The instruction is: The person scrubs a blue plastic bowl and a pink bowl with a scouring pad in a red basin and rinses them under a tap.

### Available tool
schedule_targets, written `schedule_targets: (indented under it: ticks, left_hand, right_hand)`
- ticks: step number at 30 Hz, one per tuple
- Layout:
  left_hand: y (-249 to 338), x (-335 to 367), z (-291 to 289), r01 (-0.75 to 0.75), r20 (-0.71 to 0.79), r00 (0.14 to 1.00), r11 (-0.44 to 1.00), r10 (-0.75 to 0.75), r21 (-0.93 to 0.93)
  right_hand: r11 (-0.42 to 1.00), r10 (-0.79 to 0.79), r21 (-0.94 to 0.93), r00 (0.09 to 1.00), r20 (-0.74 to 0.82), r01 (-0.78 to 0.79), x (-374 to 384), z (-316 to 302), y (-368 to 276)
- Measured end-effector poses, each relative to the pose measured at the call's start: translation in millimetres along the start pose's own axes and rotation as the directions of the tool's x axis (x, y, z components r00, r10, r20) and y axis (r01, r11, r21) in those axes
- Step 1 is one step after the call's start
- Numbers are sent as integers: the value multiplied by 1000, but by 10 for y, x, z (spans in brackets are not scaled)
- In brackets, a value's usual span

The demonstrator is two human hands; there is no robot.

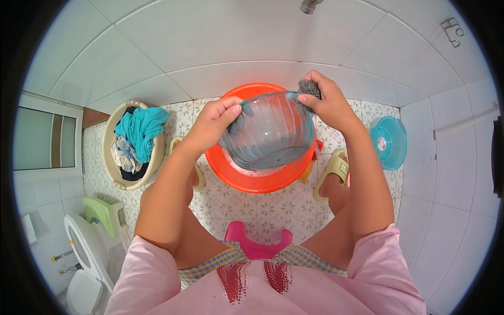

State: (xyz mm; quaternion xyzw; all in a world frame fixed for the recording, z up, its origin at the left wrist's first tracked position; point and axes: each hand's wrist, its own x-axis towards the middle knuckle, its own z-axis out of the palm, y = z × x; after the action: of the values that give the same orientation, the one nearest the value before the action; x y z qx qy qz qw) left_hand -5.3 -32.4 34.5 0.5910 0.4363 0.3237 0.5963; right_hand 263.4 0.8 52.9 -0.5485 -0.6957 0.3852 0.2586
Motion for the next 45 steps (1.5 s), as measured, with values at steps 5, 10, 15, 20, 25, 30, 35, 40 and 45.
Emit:
schedule_targets:
  ticks: [5, 10, 15, 20, 25, 30, 35, 40, 45]
  left_hand:
    - [-136, 100, 26, -94, -123, 986, 982, 115, 163]
    - [-83, 146, 114, -85, -167, 976, 956, 136, 282]
    - [-161, 169, 206, -98, -161, 976, 955, 147, 279]
    - [-114, 155, 300, -112, -202, 964, 954, 172, 276]
    - [-125, 204, 223, -69, -228, 965, 967, 126, 244]
    - [-157, 174, 326, -91, -158, 977, 953, 141, 288]
    - [-66, 182, 305, -64, -206, 971, 959, 125, 277]
    - [-160, 188, 364, -71, -153, 982, 961, 115, 268]
    - [-172, 183, 339, -18, -173, 983, 964, 66, 267]
  right_hand:
    - [995, -65, -87, 987, -148, 53, -9, 91, -66]
    - [947, -191, -307, 933, -304, 94, -26, 194, -68]
    - [917, -363, -298, 862, -354, 264, -8, 331, -183]
    - [910, -375, -298, 880, -292, 289, 0, 292, -120]
    - [973, -181, -194, 938, -295, 126, 11, 193, -9]
    - [935, -339, -176, 922, -186, 308, -2, 323, -194]
    - [983, -135, -161, 952, -274, 93, 17, 132, 71]
    - [938, -328, -196, 916, -232, 286, -18, 381, -230]
    - [933, -338, -204, 915, -220, 296, 29, 261, -40]
